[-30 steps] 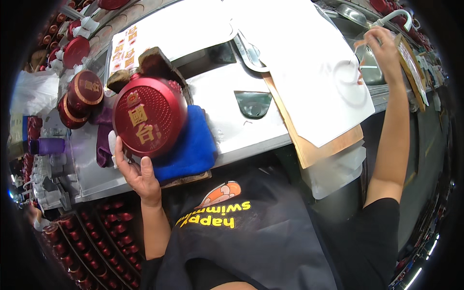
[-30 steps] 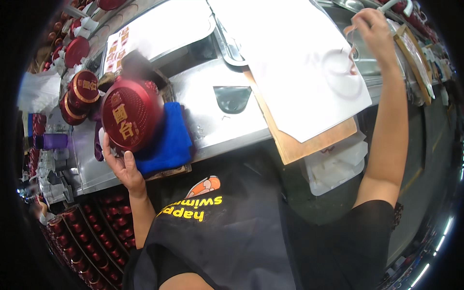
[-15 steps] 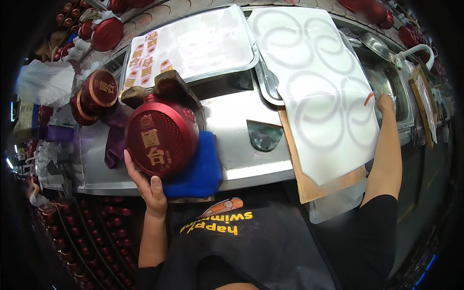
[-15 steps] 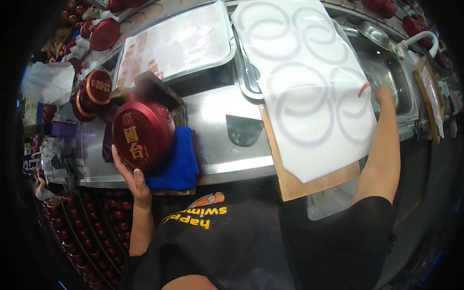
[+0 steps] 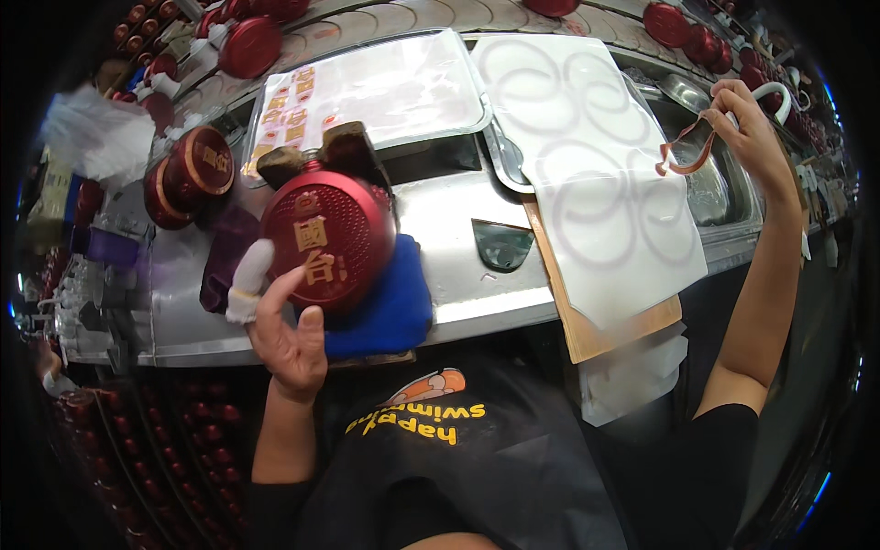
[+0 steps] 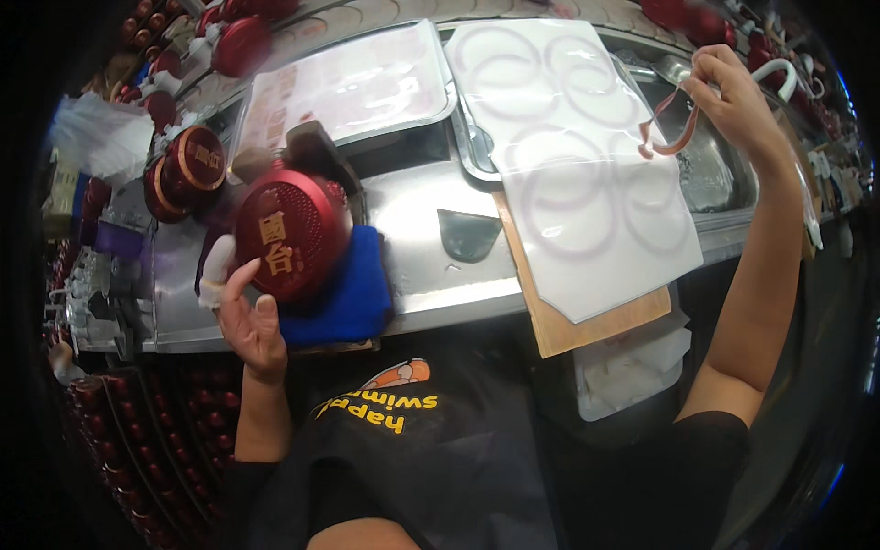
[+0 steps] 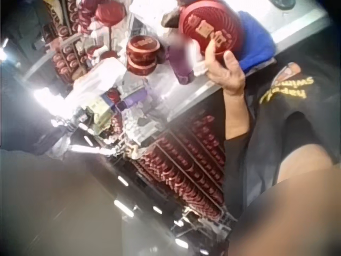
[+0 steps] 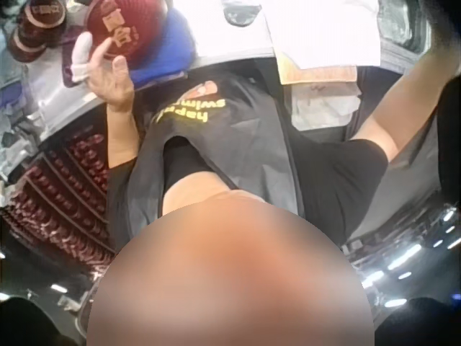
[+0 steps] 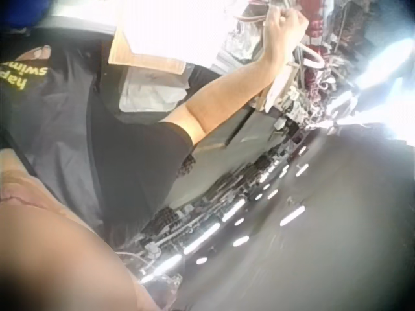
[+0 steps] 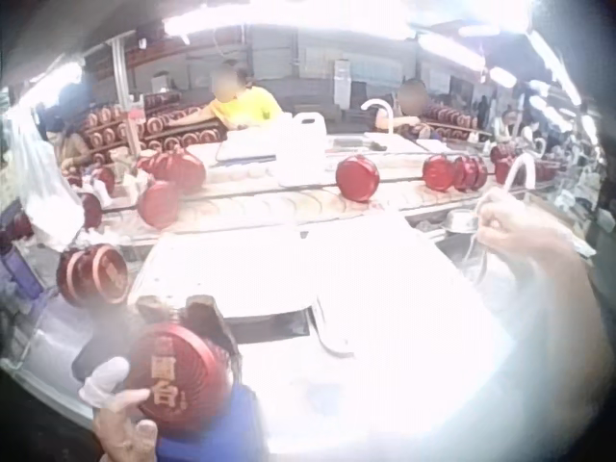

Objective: The person cleans a red spherical ornament with a cloth and sponge, then applies a gold sticker and a gold ring to its surface. The ornament is held in a blue clamp on a metal workbench while the person works on it.

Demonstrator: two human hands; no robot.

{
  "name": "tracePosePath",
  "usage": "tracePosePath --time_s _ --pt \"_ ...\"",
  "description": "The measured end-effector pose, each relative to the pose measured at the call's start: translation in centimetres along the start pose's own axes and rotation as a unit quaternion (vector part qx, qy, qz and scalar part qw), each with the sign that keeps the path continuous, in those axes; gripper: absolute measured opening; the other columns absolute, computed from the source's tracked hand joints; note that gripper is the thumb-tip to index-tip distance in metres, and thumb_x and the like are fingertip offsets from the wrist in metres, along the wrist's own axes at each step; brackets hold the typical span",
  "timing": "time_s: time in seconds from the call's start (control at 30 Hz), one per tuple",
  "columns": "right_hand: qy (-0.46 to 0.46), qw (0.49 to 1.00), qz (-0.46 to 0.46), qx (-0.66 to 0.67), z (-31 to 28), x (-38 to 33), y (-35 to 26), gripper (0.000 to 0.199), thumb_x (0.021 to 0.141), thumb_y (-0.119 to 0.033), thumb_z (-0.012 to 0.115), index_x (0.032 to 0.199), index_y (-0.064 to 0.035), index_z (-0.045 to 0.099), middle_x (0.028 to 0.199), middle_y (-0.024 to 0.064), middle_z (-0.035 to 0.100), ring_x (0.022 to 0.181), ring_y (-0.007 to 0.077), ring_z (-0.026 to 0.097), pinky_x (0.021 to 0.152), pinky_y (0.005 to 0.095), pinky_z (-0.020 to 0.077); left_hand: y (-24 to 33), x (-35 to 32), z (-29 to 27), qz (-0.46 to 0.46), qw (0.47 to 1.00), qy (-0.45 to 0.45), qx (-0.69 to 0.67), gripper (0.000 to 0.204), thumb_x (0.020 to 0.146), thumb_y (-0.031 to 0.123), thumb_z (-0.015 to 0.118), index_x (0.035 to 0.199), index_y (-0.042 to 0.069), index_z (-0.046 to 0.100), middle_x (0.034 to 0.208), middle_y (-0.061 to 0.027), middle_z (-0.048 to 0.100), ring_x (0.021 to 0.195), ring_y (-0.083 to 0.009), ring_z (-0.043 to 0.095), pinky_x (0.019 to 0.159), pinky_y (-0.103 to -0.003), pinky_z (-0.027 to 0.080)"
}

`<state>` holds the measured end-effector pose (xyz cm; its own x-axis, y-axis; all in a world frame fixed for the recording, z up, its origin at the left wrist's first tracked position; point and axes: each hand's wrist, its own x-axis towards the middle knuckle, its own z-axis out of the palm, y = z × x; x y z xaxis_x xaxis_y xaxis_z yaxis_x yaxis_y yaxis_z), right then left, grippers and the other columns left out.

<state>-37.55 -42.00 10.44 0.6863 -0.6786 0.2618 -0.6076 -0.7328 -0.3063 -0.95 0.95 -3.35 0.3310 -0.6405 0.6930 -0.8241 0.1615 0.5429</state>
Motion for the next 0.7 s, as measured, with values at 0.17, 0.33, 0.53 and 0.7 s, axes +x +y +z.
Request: tracePosePath --time_s 0.17,0.33,0.53,0.7 --pt "-0.001 0.994 -0.111 0.003 1.8 0.2 -10.7 0.021 0.097 -0.011 0.064 0.087 0.0021 0.052 0.107 0.0095 0.056 0.099 0.0202 0.056 0.089 0.0312 0.0453 3.6 6.6 3.1 -0.052 0.979 -0.098 -0.169 0.023 0.091 0.015 0.069 0.11 0.003 0.069 0.108 -0.0153 0.069 0.099 -0.027 0.061 0.09 -0.037 0.047" --pt "-0.003 0.973 -0.202 0.108 4.9 -0.5 -18.7 0.03 0.101 -0.019 0.065 0.081 -0.0012 0.052 0.114 0.0101 0.056 0.1 0.0176 0.054 0.087 0.0291 0.0441 5.6 11.6 9.2 -0.003 0.971 -0.111 -0.209 0.053 0.092 0.03 0.071 0.133 0.001 0.054 0.123 -0.0225 0.061 0.113 -0.0313 0.059 0.098 -0.042 0.048" --pt "0.04 0.954 -0.228 0.188 6.6 -2.0 -22.2 0.028 0.097 -0.019 0.068 0.079 -0.0009 0.055 0.11 0.0106 0.059 0.091 0.0176 0.057 0.074 0.0301 0.0452 3.7 10.4 7.6 -0.227 0.795 -0.273 -0.492 0.018 0.1 0.012 0.065 0.113 0.0 0.06 0.106 -0.0046 0.064 0.099 -0.0106 0.061 0.089 -0.028 0.051" --pt "0.034 0.941 -0.235 0.24 7.9 -2.5 -22.7 0.029 0.098 -0.02 0.068 0.079 -0.0005 0.058 0.111 0.0122 0.06 0.09 0.0165 0.057 0.073 0.0297 0.0456 3.4 9.1 7.0 -0.241 0.762 -0.276 -0.535 0.019 0.1 0.011 0.065 0.116 0.0 0.062 0.109 -0.0054 0.064 0.103 -0.0126 0.062 0.094 -0.029 0.05"
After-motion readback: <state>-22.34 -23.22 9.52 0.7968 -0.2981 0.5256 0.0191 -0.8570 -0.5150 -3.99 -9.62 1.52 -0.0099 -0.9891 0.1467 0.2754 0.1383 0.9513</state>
